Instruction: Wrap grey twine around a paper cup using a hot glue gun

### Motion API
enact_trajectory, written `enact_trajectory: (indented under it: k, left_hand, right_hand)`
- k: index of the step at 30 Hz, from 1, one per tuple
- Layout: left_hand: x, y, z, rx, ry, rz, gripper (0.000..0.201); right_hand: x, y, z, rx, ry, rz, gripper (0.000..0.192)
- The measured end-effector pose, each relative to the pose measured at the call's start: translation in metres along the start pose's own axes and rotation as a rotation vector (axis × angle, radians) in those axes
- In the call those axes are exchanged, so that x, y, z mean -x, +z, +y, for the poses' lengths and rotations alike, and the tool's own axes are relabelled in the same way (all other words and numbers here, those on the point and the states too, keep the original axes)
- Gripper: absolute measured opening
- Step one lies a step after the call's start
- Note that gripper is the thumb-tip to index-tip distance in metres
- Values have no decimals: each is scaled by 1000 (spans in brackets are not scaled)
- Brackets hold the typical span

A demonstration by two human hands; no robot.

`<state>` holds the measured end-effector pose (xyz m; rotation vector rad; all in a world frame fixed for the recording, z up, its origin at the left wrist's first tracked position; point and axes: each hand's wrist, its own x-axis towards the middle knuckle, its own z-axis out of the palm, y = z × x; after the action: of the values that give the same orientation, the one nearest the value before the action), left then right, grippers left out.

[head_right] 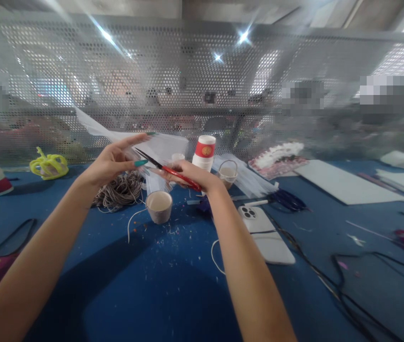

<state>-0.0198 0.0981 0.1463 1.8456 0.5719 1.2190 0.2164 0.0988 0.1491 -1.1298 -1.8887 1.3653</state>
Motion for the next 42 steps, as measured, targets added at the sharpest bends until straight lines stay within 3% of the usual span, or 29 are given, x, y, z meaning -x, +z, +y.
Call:
enact_trajectory:
  k: [5, 9, 18, 26, 32, 42]
  left_hand:
    - [1, 3, 0, 11, -33, -25, 71]
    - [1, 3, -1, -13, -20, -32, 72]
    - [2, 3, 2, -8, -12, -49, 73]
    - [3, 3, 5, 6, -30, -103, 76]
    - [3, 3, 4, -1, -22, -125, 76]
    - [3, 2, 1, 24, -24, -153, 76]
  right_hand:
    - [0, 3, -2, -270, 200, 37, 25]
    - [1, 3, -1, -286, 232, 82, 27]
    - [4, 2, -3, -141, 87, 4, 23]
    - [-5, -7, 10, 30, -62, -65, 34]
    - [2, 0, 0, 147, -151, -58, 33]
    - [5, 0, -4, 276, -176, -41, 20]
